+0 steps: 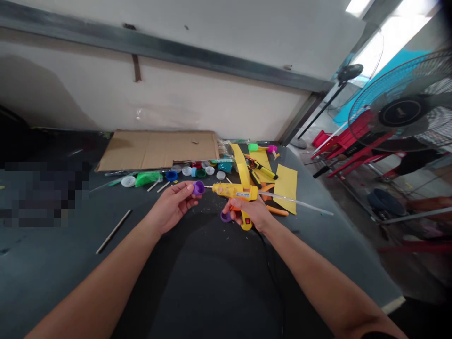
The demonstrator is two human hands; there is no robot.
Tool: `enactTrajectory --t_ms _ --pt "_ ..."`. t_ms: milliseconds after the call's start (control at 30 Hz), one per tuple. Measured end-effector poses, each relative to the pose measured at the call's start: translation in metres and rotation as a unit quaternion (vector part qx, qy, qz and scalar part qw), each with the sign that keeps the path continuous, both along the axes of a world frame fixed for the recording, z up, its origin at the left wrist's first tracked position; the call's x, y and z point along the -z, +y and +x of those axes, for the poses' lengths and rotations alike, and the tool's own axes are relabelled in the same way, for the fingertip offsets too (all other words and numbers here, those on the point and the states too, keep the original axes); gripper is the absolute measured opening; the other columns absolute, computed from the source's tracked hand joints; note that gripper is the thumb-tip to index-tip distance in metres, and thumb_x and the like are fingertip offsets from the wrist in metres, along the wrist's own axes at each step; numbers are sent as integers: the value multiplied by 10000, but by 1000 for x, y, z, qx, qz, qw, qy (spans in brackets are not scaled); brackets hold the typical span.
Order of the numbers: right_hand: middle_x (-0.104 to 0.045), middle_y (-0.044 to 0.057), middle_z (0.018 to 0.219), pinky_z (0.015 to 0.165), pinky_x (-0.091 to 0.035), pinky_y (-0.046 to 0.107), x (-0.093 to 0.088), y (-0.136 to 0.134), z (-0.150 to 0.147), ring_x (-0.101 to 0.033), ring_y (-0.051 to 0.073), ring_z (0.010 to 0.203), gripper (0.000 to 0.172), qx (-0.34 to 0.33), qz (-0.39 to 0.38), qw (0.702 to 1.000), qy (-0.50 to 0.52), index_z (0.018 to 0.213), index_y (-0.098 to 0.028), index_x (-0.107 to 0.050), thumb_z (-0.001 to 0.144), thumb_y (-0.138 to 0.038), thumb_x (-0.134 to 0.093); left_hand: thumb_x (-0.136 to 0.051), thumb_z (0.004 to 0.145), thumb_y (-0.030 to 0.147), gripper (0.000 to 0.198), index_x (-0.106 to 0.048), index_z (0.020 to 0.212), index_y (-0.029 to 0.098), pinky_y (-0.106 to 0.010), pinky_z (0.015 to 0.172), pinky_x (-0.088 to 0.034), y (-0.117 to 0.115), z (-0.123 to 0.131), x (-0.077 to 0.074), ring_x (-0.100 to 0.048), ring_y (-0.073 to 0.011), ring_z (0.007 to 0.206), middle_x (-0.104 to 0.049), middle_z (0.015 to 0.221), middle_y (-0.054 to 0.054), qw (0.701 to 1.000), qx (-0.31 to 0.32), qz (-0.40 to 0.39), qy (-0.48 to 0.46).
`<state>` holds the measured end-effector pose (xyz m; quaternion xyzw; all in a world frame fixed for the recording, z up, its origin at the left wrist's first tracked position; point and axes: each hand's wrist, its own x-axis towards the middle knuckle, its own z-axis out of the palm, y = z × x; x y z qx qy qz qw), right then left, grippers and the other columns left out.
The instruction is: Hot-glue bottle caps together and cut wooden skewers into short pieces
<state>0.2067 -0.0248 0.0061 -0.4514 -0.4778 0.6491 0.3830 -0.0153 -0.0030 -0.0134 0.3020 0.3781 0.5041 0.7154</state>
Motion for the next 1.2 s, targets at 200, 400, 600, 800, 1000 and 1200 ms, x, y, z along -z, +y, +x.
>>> enactTrajectory --t_ms 200,400,600,800,1000,1200 --pt "-588 15 490 348 -350 227 -3 0 0 -461 68 359 290 -9 -7 999 -39 610 -142 -676 722 -409 -661 -756 730 236 192 -701 876 123 -159 571 -540 0 0 1 -636 -97 655 -693 751 -35 1000 -1 3 8" --pt "-583 10 479 353 -353 223 -2 0 1 -456 66 360 296 -1 1 998 -58 593 -150 -669 713 -420 -660 -773 711 270 210 -709 858 133 -161 576 -534 1 1 2 -624 -91 654 -683 747 -30 1000 -1 9 20" --pt "-587 13 470 345 -357 212 -1 0 1 -461 66 357 285 6 1 999 -51 573 -147 -673 697 -404 -681 -784 701 281 231 -715 866 135 -157 593 -532 1 -1 3 -617 -87 669 -679 762 -29 999 3 22 27" --pt "-566 7 446 346 -375 201 1 1 1 -457 65 352 316 10 -1 997 -74 555 -143 -667 699 -424 -687 -793 690 291 239 -715 857 139 -158 597 -527 1 -1 2 -608 -81 656 -678 759 -22 999 5 32 32" --pt "-599 16 484 343 -391 194 4 1 1 -464 65 366 330 19 3 995 -93 554 -151 -652 691 -447 -704 -800 678 284 248 -713 856 134 -170 602 -526 0 1 0 -602 -81 640 -682 764 -23 999 5 30 38" --pt "-623 17 514 344 -399 186 8 2 2 -470 64 373 320 25 4 995 -94 579 -153 -649 685 -446 -721 -785 695 291 235 -713 856 137 -176 613 -524 0 0 2 -602 -84 650 -682 762 -22 998 9 35 48"
